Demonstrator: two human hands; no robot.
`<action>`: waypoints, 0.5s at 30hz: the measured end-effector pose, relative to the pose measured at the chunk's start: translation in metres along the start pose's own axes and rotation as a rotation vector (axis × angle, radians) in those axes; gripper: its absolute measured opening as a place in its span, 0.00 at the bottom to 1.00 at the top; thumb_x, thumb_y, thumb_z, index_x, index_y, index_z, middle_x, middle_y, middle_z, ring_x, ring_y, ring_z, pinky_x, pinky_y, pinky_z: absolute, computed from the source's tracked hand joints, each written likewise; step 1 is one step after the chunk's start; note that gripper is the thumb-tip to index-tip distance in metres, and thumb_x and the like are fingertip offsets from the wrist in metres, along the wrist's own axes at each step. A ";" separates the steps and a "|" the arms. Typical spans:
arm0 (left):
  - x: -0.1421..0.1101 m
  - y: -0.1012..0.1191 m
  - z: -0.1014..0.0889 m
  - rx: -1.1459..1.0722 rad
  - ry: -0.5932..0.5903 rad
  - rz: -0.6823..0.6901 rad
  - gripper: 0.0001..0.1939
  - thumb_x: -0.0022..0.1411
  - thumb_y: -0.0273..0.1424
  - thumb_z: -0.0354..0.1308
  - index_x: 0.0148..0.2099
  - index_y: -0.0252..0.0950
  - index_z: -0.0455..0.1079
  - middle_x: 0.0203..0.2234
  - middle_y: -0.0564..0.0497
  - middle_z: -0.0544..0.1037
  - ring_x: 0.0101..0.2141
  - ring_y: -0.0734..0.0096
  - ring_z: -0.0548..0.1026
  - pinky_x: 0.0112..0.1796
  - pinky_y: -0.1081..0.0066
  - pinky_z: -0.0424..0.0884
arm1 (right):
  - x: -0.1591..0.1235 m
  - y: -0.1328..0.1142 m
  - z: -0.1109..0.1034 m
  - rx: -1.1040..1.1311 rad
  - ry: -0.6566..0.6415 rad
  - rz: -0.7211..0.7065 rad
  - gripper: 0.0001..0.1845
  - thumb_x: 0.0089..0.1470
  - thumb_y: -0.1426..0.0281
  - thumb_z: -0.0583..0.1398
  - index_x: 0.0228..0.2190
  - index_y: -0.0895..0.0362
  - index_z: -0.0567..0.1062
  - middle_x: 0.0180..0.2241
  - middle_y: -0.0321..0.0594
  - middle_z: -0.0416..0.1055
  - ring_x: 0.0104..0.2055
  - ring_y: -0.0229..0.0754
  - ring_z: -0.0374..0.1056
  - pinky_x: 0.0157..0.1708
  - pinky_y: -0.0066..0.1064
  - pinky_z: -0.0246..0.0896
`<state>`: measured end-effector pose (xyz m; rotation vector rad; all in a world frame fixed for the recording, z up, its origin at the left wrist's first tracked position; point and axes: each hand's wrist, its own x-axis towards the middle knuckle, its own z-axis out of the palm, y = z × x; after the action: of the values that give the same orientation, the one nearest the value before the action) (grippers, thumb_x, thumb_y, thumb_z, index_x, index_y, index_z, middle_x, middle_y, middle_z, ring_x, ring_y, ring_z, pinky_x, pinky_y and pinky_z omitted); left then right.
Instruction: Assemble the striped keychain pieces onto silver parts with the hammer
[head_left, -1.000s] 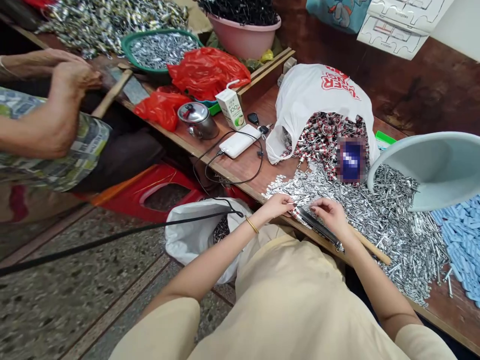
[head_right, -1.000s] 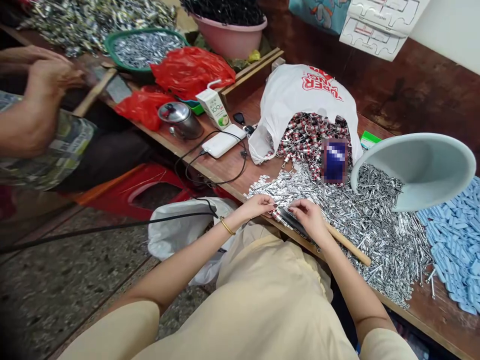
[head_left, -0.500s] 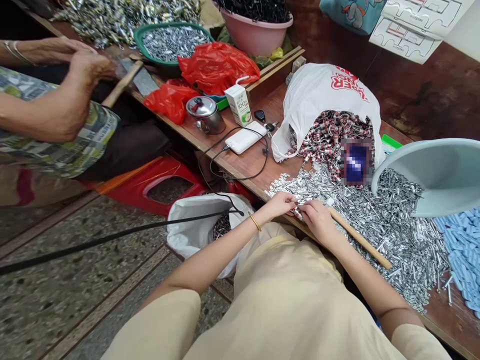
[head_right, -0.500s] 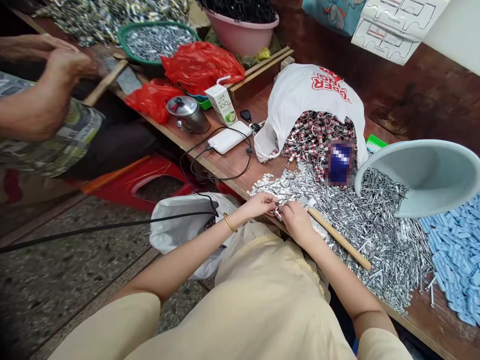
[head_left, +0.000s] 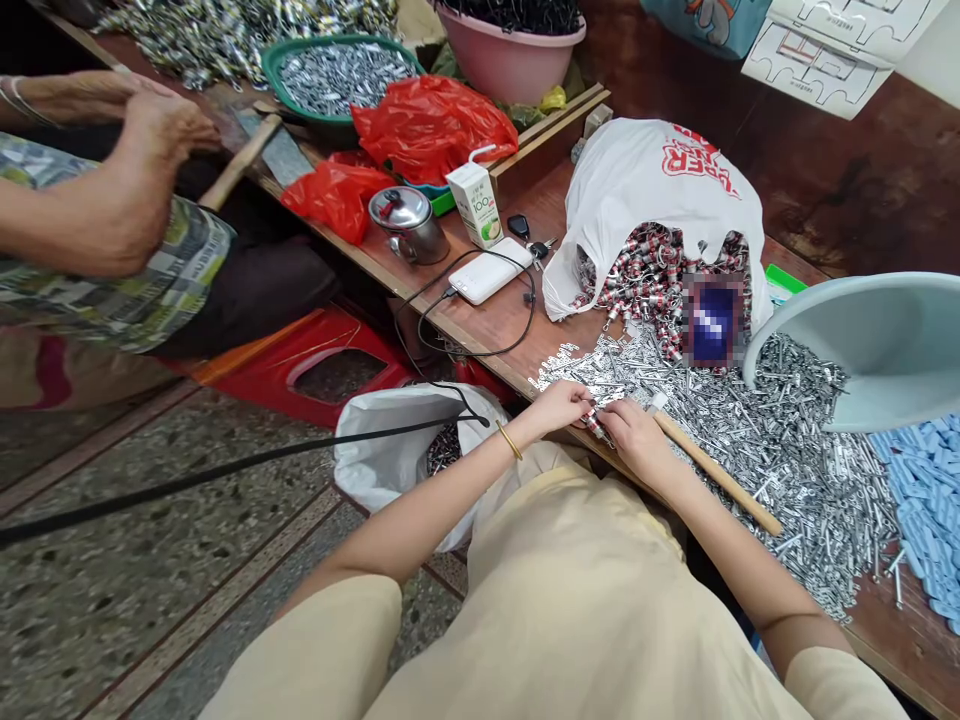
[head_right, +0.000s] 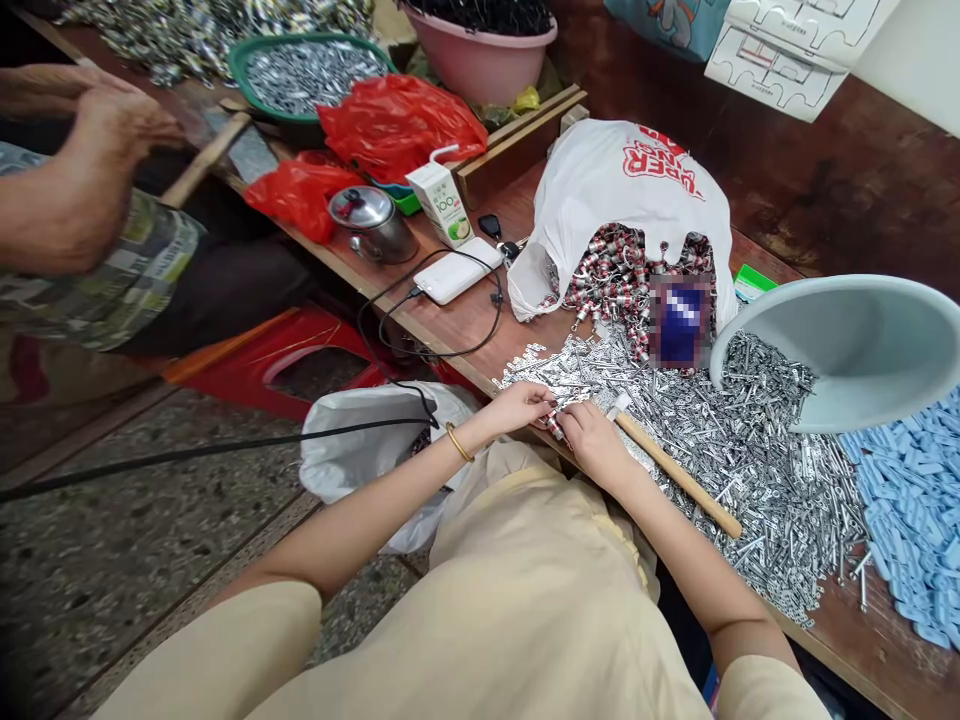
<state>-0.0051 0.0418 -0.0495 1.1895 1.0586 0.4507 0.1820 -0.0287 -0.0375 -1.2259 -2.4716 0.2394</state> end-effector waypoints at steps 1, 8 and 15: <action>0.000 0.000 0.000 0.008 0.007 0.000 0.05 0.51 0.20 0.58 0.25 0.32 0.70 0.18 0.57 0.75 0.22 0.77 0.75 0.25 0.79 0.72 | 0.000 0.000 -0.001 -0.005 0.001 -0.008 0.17 0.68 0.75 0.49 0.47 0.58 0.76 0.43 0.51 0.73 0.43 0.49 0.67 0.44 0.42 0.68; -0.001 0.001 0.001 -0.001 -0.006 -0.001 0.05 0.53 0.21 0.57 0.27 0.32 0.71 0.20 0.55 0.76 0.23 0.75 0.77 0.26 0.78 0.73 | -0.002 -0.004 -0.010 0.034 -0.064 -0.040 0.19 0.66 0.77 0.49 0.52 0.59 0.75 0.47 0.52 0.72 0.46 0.50 0.64 0.47 0.43 0.67; 0.000 -0.002 -0.001 -0.036 -0.069 0.011 0.04 0.55 0.25 0.59 0.28 0.33 0.71 0.22 0.54 0.79 0.25 0.74 0.78 0.30 0.77 0.75 | -0.007 -0.007 -0.021 -0.070 -0.099 0.031 0.19 0.64 0.78 0.54 0.52 0.53 0.76 0.49 0.48 0.73 0.51 0.53 0.61 0.46 0.43 0.59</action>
<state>-0.0063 0.0415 -0.0517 1.1716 0.9817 0.4320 0.1891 -0.0385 -0.0179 -1.3109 -2.5667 0.2278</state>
